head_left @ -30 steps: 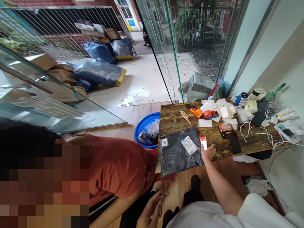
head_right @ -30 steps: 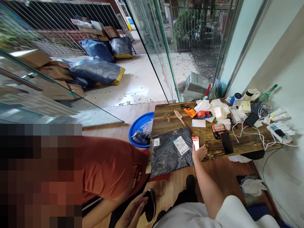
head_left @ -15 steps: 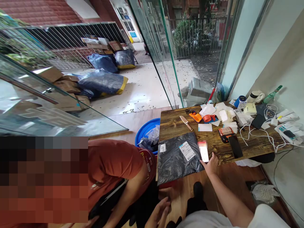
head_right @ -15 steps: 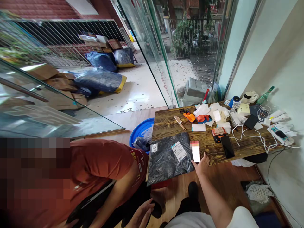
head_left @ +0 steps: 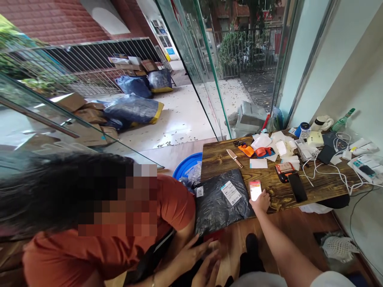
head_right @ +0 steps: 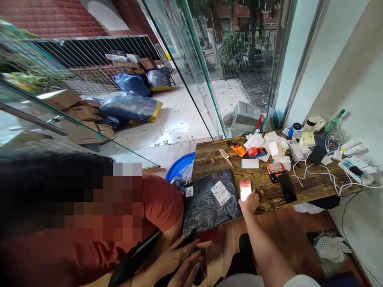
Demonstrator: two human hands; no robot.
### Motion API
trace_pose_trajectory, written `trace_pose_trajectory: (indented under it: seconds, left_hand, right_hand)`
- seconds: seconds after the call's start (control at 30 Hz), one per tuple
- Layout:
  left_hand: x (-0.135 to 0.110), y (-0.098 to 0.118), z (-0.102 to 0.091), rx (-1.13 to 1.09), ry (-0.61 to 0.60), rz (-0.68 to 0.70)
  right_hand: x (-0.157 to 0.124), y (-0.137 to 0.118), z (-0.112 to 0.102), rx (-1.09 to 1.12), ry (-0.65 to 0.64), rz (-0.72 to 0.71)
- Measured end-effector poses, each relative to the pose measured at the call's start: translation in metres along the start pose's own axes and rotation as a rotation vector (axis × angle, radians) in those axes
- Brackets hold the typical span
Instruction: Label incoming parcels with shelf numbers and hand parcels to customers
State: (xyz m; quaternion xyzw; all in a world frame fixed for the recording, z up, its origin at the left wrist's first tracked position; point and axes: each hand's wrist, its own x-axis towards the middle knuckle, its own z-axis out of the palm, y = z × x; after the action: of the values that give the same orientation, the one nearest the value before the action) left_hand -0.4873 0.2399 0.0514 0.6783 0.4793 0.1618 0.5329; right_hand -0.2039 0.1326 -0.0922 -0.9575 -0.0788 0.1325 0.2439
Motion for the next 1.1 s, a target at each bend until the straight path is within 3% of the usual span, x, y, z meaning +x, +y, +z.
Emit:
trace_pose_trajectory:
  seconds: [0.07, 0.13, 0.2, 0.3, 0.37, 0.43, 0.5, 0.63, 0.73, 0.83, 0.9, 1.0, 1.1]
  left_hand:
    - [0.019, 0.005, 0.003, -0.016, -0.052, -0.015]
    - [0.022, 0.005, 0.02, -0.038, -0.088, -0.028]
    - [0.013, 0.002, 0.05, -0.068, -0.111, -0.036]
    - [-0.004, 0.008, 0.11, -0.14, -0.123, -0.045]
    - [-0.005, 0.02, 0.147, -0.302, -0.114, -0.163]
    - [0.002, 0.036, 0.173, -0.384, -0.14, -0.2]
    - [0.01, 0.049, 0.185, -0.456, -0.198, -0.201]
    - [0.006, 0.058, 0.179, -0.576, -0.265, -0.226]
    - [-0.006, 0.059, 0.165, -0.66, -0.306, -0.316]
    - [-0.015, 0.067, 0.152, -0.817, -0.329, -0.429]
    - [-0.019, 0.075, 0.144, -0.879, -0.304, -0.46]
    - [-0.025, 0.088, 0.133, -0.882, -0.294, -0.434]
    - [-0.03, 0.096, 0.121, -0.889, -0.305, -0.398]
  right_hand:
    - [0.004, 0.003, -0.01, -0.002, -0.045, -0.005]
    - [0.008, 0.01, -0.022, 0.005, -0.093, -0.011]
    - [0.01, 0.019, -0.034, 0.026, -0.149, -0.019]
    - [0.0, 0.03, -0.052, 0.087, -0.228, -0.042]
    - [-0.017, 0.033, -0.063, 0.145, -0.265, -0.088]
    - [-0.038, 0.032, -0.076, 0.254, -0.303, -0.16]
    - [-0.058, 0.029, -0.089, 0.381, -0.344, -0.219]
    - [-0.085, 0.021, -0.114, 0.671, -0.459, -0.218]
    - [-0.096, 0.016, -0.133, 1.009, -0.753, -0.171]
    - [-0.108, 0.013, -0.151, 1.158, -1.069, -0.101]
    - [-0.118, 0.01, -0.162, 1.15, -1.101, -0.168]
    - [-0.132, 0.004, -0.174, 1.146, -1.014, -0.328]
    - [-0.144, -0.002, -0.18, 1.233, -1.027, -0.351]
